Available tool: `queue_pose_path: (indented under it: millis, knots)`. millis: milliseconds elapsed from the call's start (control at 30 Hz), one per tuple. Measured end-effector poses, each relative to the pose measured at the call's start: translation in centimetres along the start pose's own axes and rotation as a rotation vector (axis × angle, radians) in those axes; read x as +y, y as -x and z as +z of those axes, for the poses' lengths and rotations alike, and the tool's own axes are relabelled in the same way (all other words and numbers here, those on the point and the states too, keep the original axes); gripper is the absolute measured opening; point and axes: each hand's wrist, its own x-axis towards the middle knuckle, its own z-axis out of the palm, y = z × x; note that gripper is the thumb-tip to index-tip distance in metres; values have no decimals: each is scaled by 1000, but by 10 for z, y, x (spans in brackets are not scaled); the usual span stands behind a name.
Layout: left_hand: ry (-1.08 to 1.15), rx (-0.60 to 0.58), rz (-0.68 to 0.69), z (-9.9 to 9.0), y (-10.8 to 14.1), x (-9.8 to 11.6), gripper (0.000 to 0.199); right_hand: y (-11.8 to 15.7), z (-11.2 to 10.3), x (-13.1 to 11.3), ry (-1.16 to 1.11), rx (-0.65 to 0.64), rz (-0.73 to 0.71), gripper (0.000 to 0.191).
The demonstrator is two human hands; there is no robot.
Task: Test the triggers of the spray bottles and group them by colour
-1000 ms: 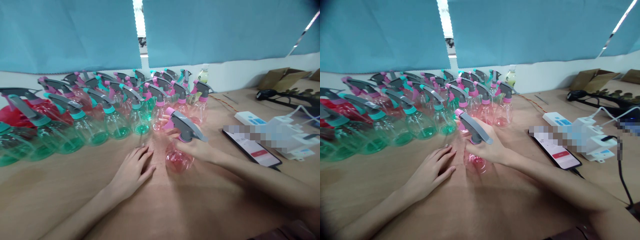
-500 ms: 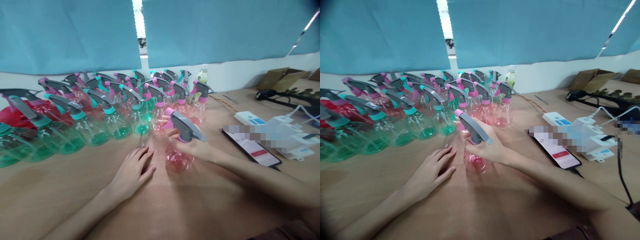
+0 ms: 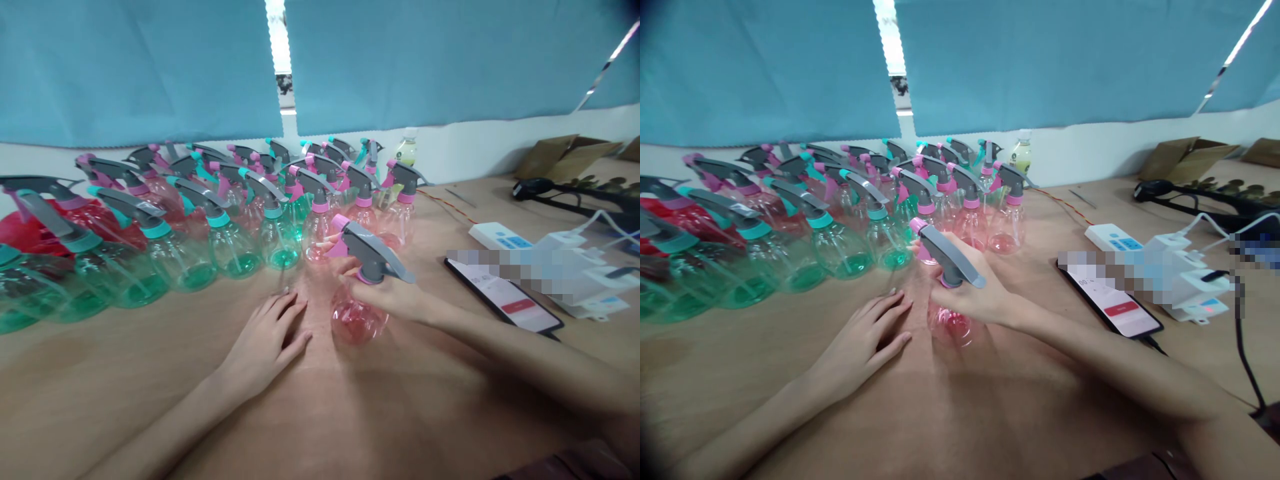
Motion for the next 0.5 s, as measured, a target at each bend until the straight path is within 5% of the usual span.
queue_pose_path:
  millis: [500]
  knots:
    - [-10, -3, 0, 1, 0, -1, 45, -3, -3, -7, 82, -24, 14, 14]
